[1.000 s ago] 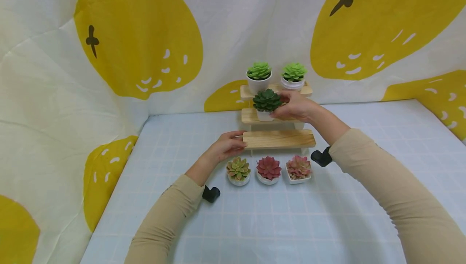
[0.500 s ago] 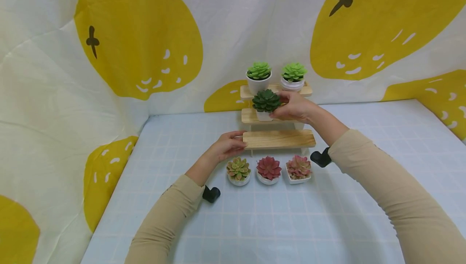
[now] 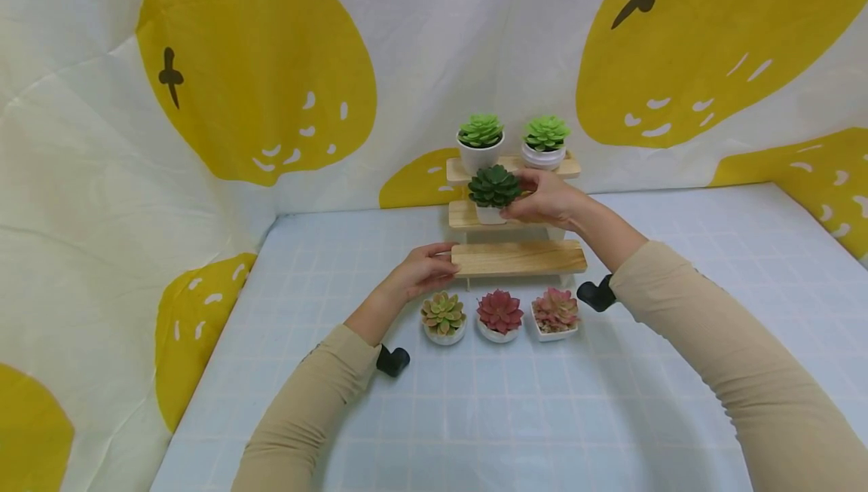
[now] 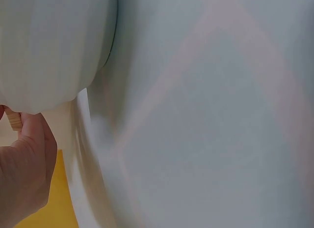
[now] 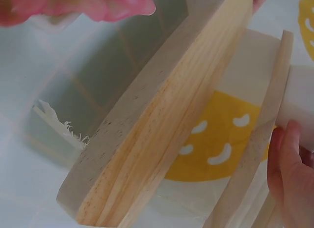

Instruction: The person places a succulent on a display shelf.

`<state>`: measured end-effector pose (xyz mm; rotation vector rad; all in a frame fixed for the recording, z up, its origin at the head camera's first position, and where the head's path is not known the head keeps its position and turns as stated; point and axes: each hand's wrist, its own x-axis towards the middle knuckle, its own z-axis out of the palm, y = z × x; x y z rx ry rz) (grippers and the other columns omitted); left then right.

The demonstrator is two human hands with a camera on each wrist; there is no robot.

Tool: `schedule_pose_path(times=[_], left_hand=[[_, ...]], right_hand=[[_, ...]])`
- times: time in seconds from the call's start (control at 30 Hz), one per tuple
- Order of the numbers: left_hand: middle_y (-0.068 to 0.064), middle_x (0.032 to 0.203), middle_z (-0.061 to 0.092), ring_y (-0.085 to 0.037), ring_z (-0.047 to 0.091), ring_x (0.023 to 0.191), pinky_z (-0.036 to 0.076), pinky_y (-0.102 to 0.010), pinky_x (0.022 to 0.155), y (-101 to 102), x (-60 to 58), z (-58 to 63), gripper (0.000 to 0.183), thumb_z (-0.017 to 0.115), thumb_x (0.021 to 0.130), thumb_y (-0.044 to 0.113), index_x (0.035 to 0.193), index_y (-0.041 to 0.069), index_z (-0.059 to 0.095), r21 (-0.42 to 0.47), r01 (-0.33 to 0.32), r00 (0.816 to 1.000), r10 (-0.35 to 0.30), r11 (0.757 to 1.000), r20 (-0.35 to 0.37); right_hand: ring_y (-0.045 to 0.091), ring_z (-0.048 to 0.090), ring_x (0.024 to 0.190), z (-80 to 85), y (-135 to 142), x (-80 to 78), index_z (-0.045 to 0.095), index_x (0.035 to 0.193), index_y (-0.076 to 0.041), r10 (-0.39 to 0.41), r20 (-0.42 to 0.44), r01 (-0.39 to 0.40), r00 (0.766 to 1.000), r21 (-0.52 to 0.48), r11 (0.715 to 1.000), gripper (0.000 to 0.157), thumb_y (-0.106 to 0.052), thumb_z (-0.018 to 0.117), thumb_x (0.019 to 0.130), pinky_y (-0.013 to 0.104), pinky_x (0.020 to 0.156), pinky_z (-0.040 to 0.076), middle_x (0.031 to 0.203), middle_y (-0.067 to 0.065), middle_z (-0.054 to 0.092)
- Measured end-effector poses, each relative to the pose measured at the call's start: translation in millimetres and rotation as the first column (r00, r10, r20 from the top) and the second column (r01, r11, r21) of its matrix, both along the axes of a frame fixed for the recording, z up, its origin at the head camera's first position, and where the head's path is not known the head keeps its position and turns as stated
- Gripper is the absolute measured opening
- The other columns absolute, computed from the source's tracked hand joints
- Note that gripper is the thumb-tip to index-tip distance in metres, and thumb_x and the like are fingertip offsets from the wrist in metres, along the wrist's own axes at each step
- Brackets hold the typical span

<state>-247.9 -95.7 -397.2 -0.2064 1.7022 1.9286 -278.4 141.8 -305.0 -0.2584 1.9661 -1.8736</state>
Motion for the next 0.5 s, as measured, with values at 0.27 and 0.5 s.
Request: schedule_pose_path(times=[0.27,0.5], left_hand=[[-0.017,0.136,0.046,-0.020,0.054,0.100,0.040,-0.041,0.098,1,-0.6,-1.5,0.055,0.056,0.087,-0.008,0.139,0.007,0.044,-0.009,-0.012,1.000,0.012,1.000,0.002],[-0.017,0.136,0.047,-0.020,0.054,0.100,0.040,-0.041,0.098,0,-0.4,-1.4,0.055,0.056,0.087,-0.008,0.138,0.007,0.044,-0.008,-0.019,1.000,0.019,1.000,0.002]], right_hand=[[0.015,0.052,0.091,1.5,7,3.4,0.032,0.136,0.005,0.000,-0.021,0.001,1.000,0.049,0.999,0.066,0.015,0.060,0.077,0.023,0.076,0.050,0.116,0.014,0.043],[0.013,0.055,0.098,4.2,20,11.0,0.028,0.140,0.004,0.028,-0.024,-0.027,0.999,0.062,0.998,0.065,0.007,0.060,0.083,0.025,0.079,0.050,0.118,0.014,0.045]])
